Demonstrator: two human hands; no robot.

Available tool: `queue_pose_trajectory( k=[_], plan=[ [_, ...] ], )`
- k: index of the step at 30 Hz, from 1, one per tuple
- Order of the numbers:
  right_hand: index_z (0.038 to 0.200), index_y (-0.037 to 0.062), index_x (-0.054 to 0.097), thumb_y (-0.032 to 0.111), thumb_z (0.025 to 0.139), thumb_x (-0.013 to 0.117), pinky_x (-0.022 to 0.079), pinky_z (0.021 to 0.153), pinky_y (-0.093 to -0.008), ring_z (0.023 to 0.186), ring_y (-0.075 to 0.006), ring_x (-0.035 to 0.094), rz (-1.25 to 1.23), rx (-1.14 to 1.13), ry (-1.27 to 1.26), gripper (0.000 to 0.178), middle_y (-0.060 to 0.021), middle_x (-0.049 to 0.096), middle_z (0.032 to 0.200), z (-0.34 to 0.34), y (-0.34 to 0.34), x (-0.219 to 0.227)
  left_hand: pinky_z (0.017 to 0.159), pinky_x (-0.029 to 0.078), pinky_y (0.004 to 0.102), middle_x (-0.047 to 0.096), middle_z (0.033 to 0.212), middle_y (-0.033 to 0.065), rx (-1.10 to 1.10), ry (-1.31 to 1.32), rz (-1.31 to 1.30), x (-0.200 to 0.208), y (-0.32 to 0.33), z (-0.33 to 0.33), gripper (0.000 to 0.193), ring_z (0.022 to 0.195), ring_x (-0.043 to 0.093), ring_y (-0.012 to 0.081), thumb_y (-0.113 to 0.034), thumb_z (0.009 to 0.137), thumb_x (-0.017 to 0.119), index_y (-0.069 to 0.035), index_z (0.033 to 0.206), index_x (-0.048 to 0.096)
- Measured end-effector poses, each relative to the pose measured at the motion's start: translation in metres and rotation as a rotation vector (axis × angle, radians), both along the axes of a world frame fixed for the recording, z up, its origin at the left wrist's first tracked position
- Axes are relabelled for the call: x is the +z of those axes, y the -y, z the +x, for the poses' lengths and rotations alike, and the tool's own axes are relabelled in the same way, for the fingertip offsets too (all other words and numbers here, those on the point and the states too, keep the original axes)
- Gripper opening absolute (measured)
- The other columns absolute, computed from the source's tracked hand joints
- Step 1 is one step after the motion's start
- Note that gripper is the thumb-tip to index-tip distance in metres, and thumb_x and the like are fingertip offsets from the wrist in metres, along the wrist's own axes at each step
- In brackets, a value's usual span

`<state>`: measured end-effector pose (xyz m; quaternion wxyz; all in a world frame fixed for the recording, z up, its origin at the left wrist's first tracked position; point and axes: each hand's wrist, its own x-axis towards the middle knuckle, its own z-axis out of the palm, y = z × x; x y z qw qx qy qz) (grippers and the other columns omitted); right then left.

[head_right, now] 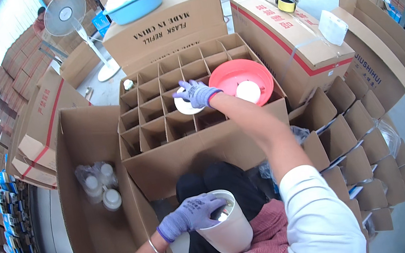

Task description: The person assembles white electric kettles by inserting a circular base into the kettle body, screwing on the lid, and placing the finished unit into a plastic bag. The person repeats this process for multiple kettles, placing the packaged units into a cardboard box with dividers.

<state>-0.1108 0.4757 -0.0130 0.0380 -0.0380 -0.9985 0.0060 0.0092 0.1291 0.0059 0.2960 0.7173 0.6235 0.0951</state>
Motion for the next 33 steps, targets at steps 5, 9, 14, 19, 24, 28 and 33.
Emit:
queue_pose_trajectory(
  k=[5, 9, 14, 19, 24, 28, 33],
  plan=[
    [0.130, 0.0259, 0.059, 0.016, 0.084, 0.067, 0.053, 0.092, -0.0488, 0.109, -0.0411, 0.062, -0.080, 0.163, -0.086, 0.048, -0.0203, 0.051, 0.127, -0.002, 0.003, 0.004, 0.105, 0.045, 0.0407, 0.061, 0.129, 0.0117, 0.520, 0.346, 0.245, 0.001, 0.010, -0.014, 0.053, 0.117, 0.059, 0.0282, -0.038, 0.095, 0.059, -0.012, 0.141, 0.052],
    [0.128, 0.0169, 0.057, 0.014, 0.085, 0.066, 0.055, 0.087, -0.0440, 0.105, -0.0390, 0.061, -0.272, 0.568, -0.566, 0.045, -0.0192, 0.053, 0.119, 0.073, 0.092, 0.045, 0.108, 0.043, 0.0465, 0.050, 0.143, 0.0087, 1.139, 1.178, 0.608, 0.007, 0.001, -0.038, 0.066, 0.128, 0.053, 0.0268, -0.053, 0.100, 0.047, -0.011, 0.150, 0.039],
    [0.114, 0.0053, 0.060, 0.055, 0.099, 0.049, 0.054, 0.056, -0.0345, 0.067, -0.0232, 0.068, -1.704, -0.090, -0.154, 0.054, -0.0126, 0.065, 0.085, 0.161, 0.164, 0.065, 0.111, 0.040, 0.0454, 0.046, 0.149, 0.0120, 1.001, 0.788, 0.843, 0.030, -0.038, -0.009, 0.074, 0.132, 0.050, 0.0266, -0.032, 0.090, 0.071, -0.006, 0.151, 0.038],
    [0.125, 0.0026, 0.057, 0.062, 0.094, 0.053, 0.055, 0.072, -0.0368, 0.085, -0.0280, 0.068, -1.517, -0.027, -0.104, 0.067, -0.0216, 0.065, 0.105, 0.189, 0.143, 0.051, 0.107, 0.041, 0.0362, 0.051, 0.146, 0.0146, 0.867, 0.719, 0.962, 0.033, -0.026, -0.009, 0.050, 0.129, 0.053, 0.0267, -0.018, 0.094, 0.062, 0.000, 0.140, 0.053],
    [0.141, 0.0037, 0.045, 0.014, 0.074, 0.077, 0.046, 0.102, -0.0424, 0.120, -0.0458, 0.052, -0.340, 0.409, -0.660, 0.075, -0.0251, 0.044, 0.140, 0.196, 0.170, 0.071, 0.104, 0.047, 0.0392, 0.053, 0.142, 0.0099, 0.965, 1.596, 0.653, 0.051, -0.011, 0.011, 0.067, 0.128, 0.054, 0.0235, -0.057, 0.104, 0.034, -0.005, 0.146, 0.045],
    [0.139, 0.0099, 0.049, 0.042, 0.099, 0.054, 0.059, 0.080, -0.0366, 0.102, -0.0288, 0.067, -1.896, 0.062, -0.146, 0.052, -0.0170, 0.060, 0.127, 0.204, 0.181, 0.067, 0.111, 0.037, 0.0398, 0.050, 0.145, 0.0206, 0.695, 0.224, 1.155, 0.064, -0.013, 0.019, 0.053, 0.134, 0.045, 0.0340, -0.010, 0.085, 0.064, 0.001, 0.137, 0.057],
    [0.109, -0.0022, 0.063, 0.050, 0.104, 0.043, 0.060, 0.060, -0.0316, 0.061, -0.0231, 0.068, -1.814, -0.318, 0.079, 0.056, -0.0158, 0.071, 0.087, 0.241, 0.143, 0.045, 0.105, 0.044, 0.0387, 0.060, 0.134, 0.0197, 0.647, 0.495, 0.757, 0.047, 0.025, 0.010, 0.053, 0.123, 0.057, 0.0340, -0.010, 0.079, 0.066, 0.000, 0.131, 0.063]
  ],
)
